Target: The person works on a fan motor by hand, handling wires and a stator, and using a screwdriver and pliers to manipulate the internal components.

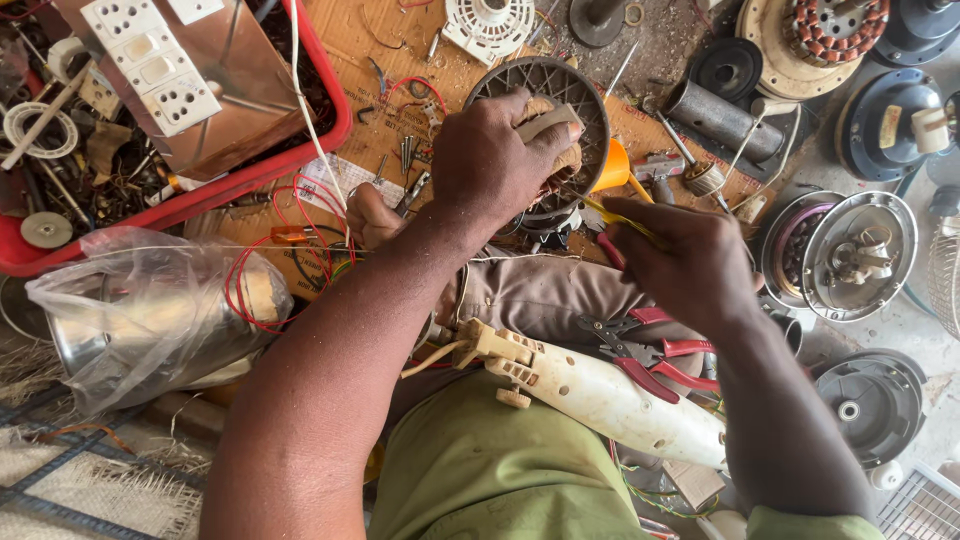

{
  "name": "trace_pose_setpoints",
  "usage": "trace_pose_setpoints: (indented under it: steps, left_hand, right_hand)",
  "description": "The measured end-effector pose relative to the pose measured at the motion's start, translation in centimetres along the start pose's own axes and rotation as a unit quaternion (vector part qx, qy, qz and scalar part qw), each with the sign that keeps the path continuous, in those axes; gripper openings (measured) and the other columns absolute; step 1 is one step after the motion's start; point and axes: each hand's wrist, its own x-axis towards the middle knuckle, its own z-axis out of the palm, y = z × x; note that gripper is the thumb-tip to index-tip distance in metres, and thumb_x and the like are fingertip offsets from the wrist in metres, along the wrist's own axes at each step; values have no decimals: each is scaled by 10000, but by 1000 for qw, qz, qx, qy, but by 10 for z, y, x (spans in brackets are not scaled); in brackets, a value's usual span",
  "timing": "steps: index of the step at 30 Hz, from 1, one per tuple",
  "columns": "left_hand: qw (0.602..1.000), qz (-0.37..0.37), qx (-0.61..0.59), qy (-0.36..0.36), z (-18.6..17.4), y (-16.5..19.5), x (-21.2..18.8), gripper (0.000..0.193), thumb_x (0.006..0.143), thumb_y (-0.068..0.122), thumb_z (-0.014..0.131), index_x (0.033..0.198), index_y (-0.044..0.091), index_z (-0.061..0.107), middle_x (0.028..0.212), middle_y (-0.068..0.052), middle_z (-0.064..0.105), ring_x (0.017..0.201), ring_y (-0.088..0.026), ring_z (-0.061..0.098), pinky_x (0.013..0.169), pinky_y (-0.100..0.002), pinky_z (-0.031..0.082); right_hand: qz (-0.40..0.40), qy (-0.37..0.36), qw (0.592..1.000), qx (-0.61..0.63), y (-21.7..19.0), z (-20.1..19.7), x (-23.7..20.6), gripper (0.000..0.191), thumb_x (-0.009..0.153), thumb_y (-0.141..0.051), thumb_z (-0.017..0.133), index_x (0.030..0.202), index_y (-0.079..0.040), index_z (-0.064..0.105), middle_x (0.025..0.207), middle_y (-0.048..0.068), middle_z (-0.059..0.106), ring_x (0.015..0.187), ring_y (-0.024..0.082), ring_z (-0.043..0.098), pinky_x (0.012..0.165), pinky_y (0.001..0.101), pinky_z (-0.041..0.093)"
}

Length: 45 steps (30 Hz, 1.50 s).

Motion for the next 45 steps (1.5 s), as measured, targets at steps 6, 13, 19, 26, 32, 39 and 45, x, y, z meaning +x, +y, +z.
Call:
trace_pose_setpoints:
  steps: [6, 13, 19, 26, 32, 39, 45]
  left_hand:
    - [1000, -16, -10, -5, -5, 9, 1, 427, 862, 515, 752, 940, 96, 720, 777, -124, 749, 728, -271, 773, 654, -433, 600]
    - [1000, -9, -2, -6, -3, 7, 2, 446, 858, 521, 752, 931, 82, 742, 791, -132, 768, 752, -280, 770, 668, -445, 593]
    - [1000, 1, 8, 5, -2, 4, 2, 488, 867, 502, 756, 998, 32, 740, 782, -162, 754, 712, -270, 773, 634, -418, 611]
    - [998, -55, -5, -44, -4, 5, 2, 561, 884, 546, 735, 1136, 48, 674, 776, -129, 737, 679, -232, 778, 605, -386, 629]
    - [1000, -1, -8, 1, -4, 3, 4, 530, 859, 471, 793, 1111, 8, 736, 838, -148, 760, 742, -237, 769, 661, -384, 608]
    - [997, 35, 59, -42, 8, 8, -2, 549, 840, 451, 842, 1200, 51, 733, 1102, -202, 731, 916, -279, 728, 764, -389, 604]
    - [988, 71, 135, 1, -1, -2, 11, 486, 730, 199, 823, 1196, 75, 759, 1218, -290, 641, 969, -326, 703, 669, -387, 641]
  right_hand:
    - [-64, 23, 997, -41, -16, 12, 12, 246, 954, -125, 720, 1195, -99, 766, 864, 71, 783, 639, 112, 735, 571, 285, 591]
    - [-182, 36, 974, -130, -20, 12, 18, 242, 885, -50, 720, 1109, -90, 802, 1022, 134, 780, 813, 207, 755, 717, 346, 624]
    - [-25, -8, 1000, -15, -10, 22, 11, 276, 929, -66, 682, 1186, -121, 768, 931, 84, 799, 673, 109, 759, 605, 270, 623]
    - [-80, 40, 979, 182, 34, 80, 4, 245, 984, -23, 687, 1226, -17, 727, 952, 87, 718, 699, 96, 698, 584, 245, 574]
    - [-26, -4, 919, 393, 69, 67, -9, 470, 972, -35, 654, 1419, -97, 521, 1000, 73, 753, 783, 88, 698, 676, 232, 577]
    - [197, 102, 929, 295, 108, 32, -32, 468, 924, -21, 670, 1391, -44, 652, 1016, 81, 735, 788, 138, 664, 603, 370, 553]
    - [86, 160, 908, 378, 140, 10, -30, 333, 911, 8, 709, 1241, 5, 662, 1047, 67, 738, 889, 111, 698, 817, 249, 571]
